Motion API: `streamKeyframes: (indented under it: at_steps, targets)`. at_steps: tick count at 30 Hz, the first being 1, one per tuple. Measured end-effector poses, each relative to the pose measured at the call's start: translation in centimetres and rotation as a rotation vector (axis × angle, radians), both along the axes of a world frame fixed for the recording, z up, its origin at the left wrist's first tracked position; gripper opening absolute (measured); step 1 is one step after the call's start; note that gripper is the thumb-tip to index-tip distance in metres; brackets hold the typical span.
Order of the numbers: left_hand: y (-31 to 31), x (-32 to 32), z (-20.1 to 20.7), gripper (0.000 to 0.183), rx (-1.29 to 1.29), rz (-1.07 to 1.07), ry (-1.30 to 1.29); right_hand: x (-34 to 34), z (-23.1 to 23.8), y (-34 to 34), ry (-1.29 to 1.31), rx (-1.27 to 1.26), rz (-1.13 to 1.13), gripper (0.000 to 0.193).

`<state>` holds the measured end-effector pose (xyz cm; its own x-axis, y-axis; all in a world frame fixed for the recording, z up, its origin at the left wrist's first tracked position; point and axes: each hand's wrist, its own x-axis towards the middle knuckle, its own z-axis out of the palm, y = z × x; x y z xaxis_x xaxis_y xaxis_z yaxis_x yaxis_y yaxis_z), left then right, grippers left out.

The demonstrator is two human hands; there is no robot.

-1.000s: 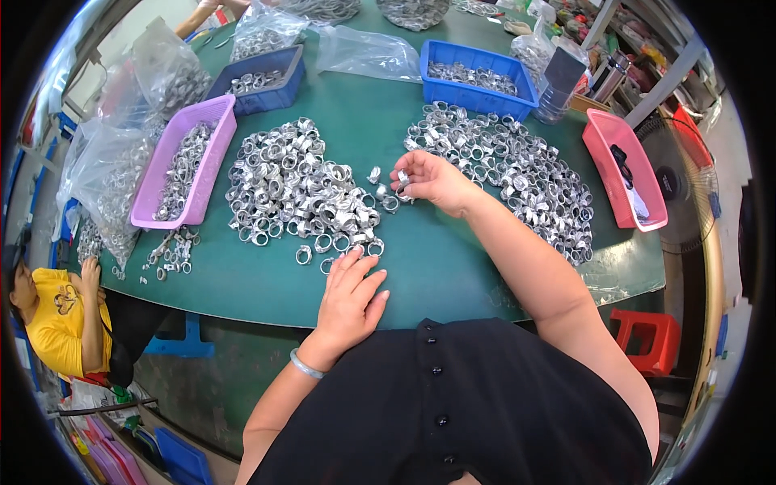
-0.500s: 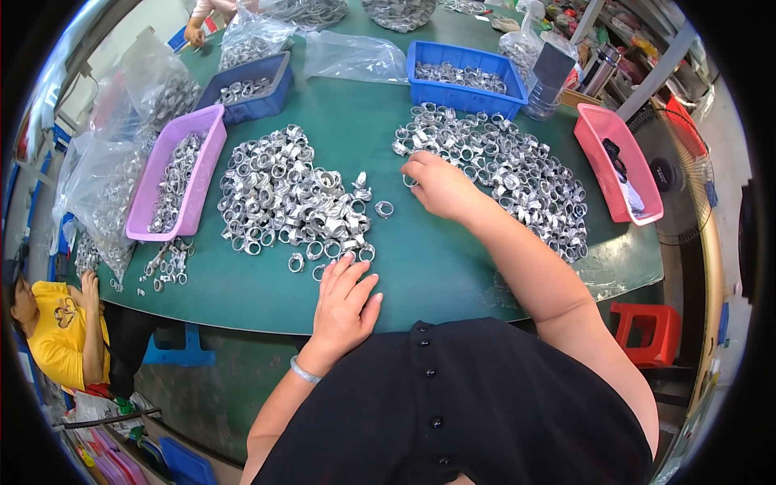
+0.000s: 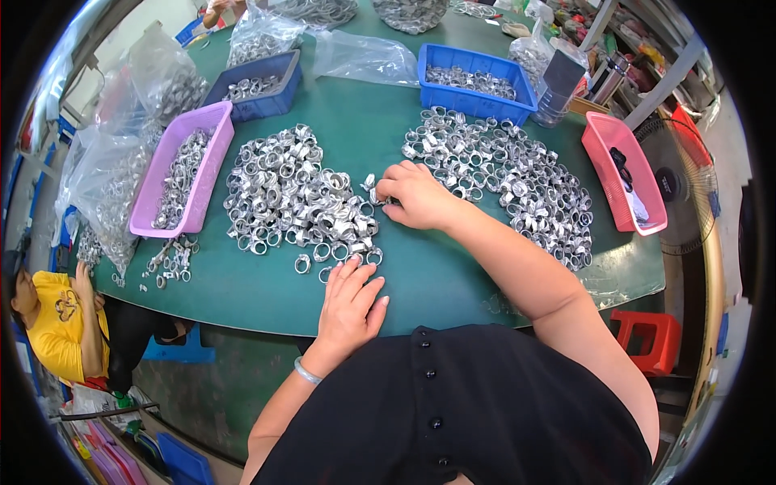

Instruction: The person sorts through a large pile of metal rings on a table, picking them up individually or in small groups and placing them into a separate pile.

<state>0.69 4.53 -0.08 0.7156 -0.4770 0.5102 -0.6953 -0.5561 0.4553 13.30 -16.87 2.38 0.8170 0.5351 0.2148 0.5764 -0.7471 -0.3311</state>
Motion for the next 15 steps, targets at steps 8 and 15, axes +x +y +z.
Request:
streamKeyframes:
  at_steps: [8, 15]
  targets:
    - [-0.1, 0.1, 0.0, 0.032, 0.008, -0.008, -0.014, 0.0, -1.0, 0.4, -0.165, 0.115, 0.064, 0.015]
    - [0.0, 0.2, -0.1, 0.032, 0.010, -0.009, -0.004, 0.0, -0.8, 0.3, -0.147, 0.134, 0.005, 0.019]
